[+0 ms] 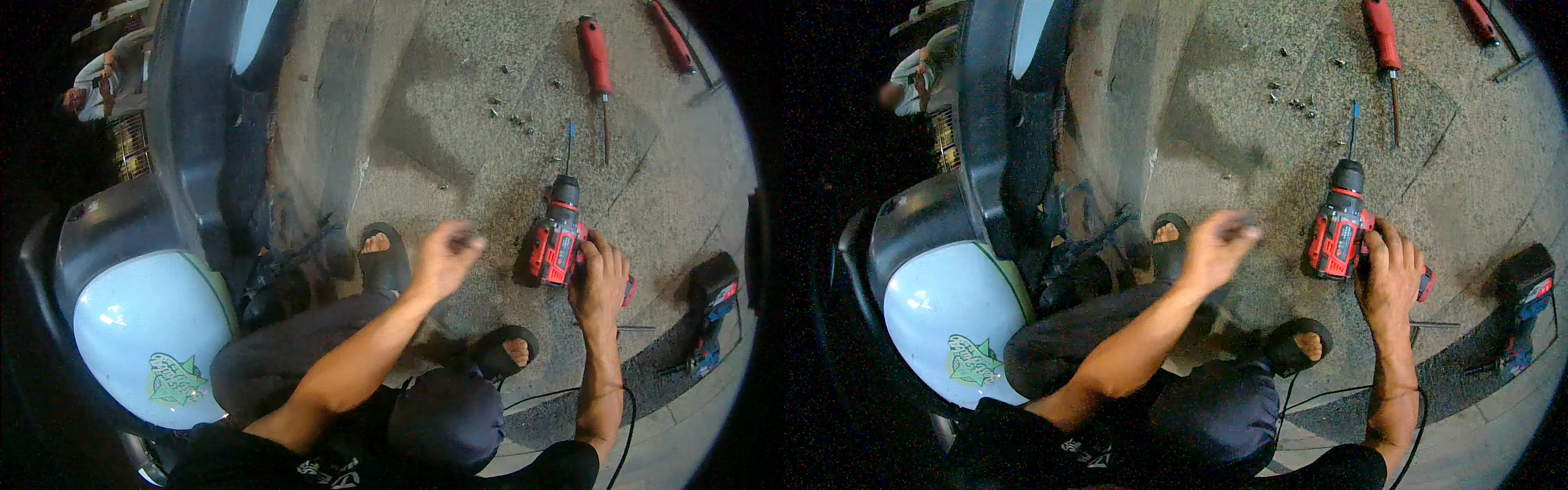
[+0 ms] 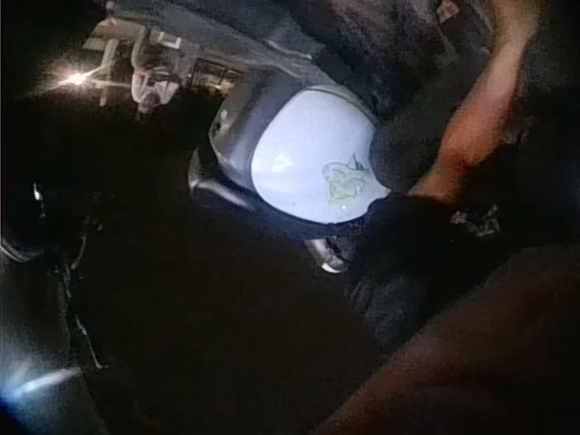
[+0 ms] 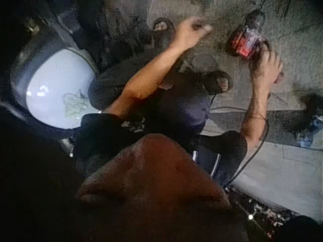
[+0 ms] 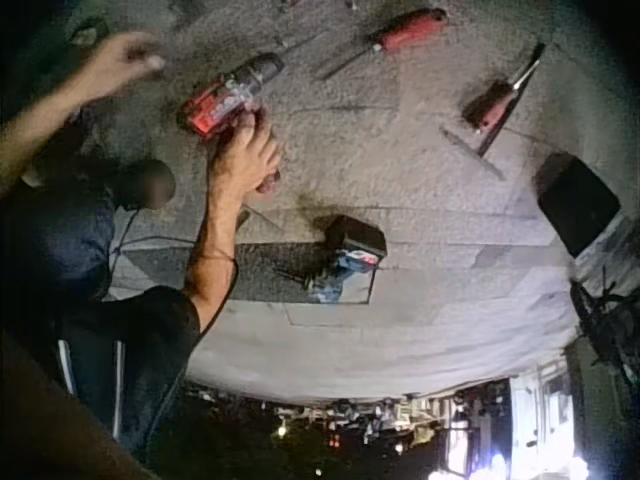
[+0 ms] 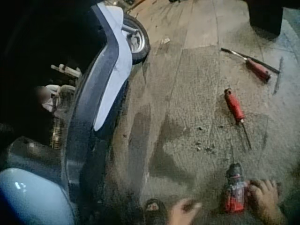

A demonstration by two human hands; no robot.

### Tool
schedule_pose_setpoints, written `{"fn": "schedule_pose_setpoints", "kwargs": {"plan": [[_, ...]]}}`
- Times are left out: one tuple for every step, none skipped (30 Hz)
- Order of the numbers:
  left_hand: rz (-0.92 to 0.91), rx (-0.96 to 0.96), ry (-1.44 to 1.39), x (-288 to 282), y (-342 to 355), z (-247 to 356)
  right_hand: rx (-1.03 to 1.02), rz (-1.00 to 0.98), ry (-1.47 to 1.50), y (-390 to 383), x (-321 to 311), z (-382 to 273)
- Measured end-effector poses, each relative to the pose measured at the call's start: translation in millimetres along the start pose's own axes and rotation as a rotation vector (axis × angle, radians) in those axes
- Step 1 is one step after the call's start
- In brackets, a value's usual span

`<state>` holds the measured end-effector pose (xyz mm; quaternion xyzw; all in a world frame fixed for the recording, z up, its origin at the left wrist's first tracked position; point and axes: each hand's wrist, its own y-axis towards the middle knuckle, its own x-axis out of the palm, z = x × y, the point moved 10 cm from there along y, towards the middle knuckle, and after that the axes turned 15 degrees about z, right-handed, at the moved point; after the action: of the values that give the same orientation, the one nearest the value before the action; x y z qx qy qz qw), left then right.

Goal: The person uses a cordless drill to remove and reattach a black plastic footrest panel on a scooter. They repeatedly unscrew fasteners, detach the panel, inspect it, and then reattach it to the scooter body.

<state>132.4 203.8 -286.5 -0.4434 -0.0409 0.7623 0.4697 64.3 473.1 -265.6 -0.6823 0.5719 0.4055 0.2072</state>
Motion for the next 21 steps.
{"fn": "schedule_pose_setpoints", "kwargs": {"plan": [[0.115,0.006,-0.051,-34.2,-7.2,27.3,0.019,-0.031,-0.045,-4.2,1.5,3.5],[0.201,-0.123,-0.142,-69.6,-12.9,24.5,0.019,-0.050,-0.073,-5.1,3.3,3.8],[0.302,-0.215,-0.327,-102.7,-28.2,39.0,0.018,-0.078,-0.096,-8.2,9.1,3.9],[0.402,-0.229,-0.314,-134.2,-41.9,62.1,0.013,-0.102,-0.124,-9.9,14.9,4.0],[0.460,-0.095,-0.331,-165.5,-50.4,79.6,0.006,-0.116,-0.154,-9.4,11.1,4.4],[0.420,-0.068,-0.569,-186.2,-58.2,103.9,-0.010,-0.113,-0.155,-9.4,12.8,3.3],[0.452,-0.182,-0.762,-211.5,-59.6,105.1,-0.007,-0.131,-0.171,-16.8,19.6,11.8],[0.479,-0.305,-0.955,-227.5,-63.0,98.4,0.061,-0.176,-0.114,-6.9,15.1,5.8],[0.516,-0.368,-1.060,-237.7,-60.9,93.2,0.062,-0.174,-0.133,6.6,6.6,-6.9],[0.544,-0.432,-1.168,-243.8,-54.6,92.3,0.066,-0.173,-0.158,24.9,-4.8,-27.1],[0.559,-0.502,-1.280,-245.1,-48.4,89.8,0.127,-0.087,0.046,46.5,-12.1,-47.5],[0.570,-0.552,-1.259,-247.2,-42.5,75.0,0.135,-0.015,0.290,75.2,-13.8,-79.9],[0.569,-0.592,-1.322,-244.9,-40.4,67.5,0.164,0.026,0.514,98.5,-3.3,-110.0],[0.528,-0.649,-1.393,-231.4,-31.2,64.1,0.121,0.045,0.683,127.6,6.6,-136.6],[0.533,-0.575,-1.507,-241.8,-27.0,59.1,0.161,-0.002,0.850,155.3,30.3,-174.9],[0.502,-0.524,-1.590,-239.9,-14.4,63.0,0.213,-0.034,1.022,182.3,57.6,-200.9],[0.486,-0.468,-1.665,-239.9,-3.6,68.0,0.238,0.007,1.147,206.4,80.5,-223.8],[0.485,-0.395,-1.731,-245.2,0.3,73.7,0.190,0.066,1.203,232.7,86.8,-249.1],[0.400,-0.287,-1.755,-251.2,-2.4,84.8,0.239,0.056,1.280,251.4,102.5,-273.2],[0.376,-0.295,-1.770,-250.6,-3.6,79.9,0.292,0.040,1.332,258.6,119.3,-290.2],[0.360,-0.309,-1.780,-250.0,-4.1,72.7,0.305,0.068,1.277,259.8,125.8,-299.9]]}}
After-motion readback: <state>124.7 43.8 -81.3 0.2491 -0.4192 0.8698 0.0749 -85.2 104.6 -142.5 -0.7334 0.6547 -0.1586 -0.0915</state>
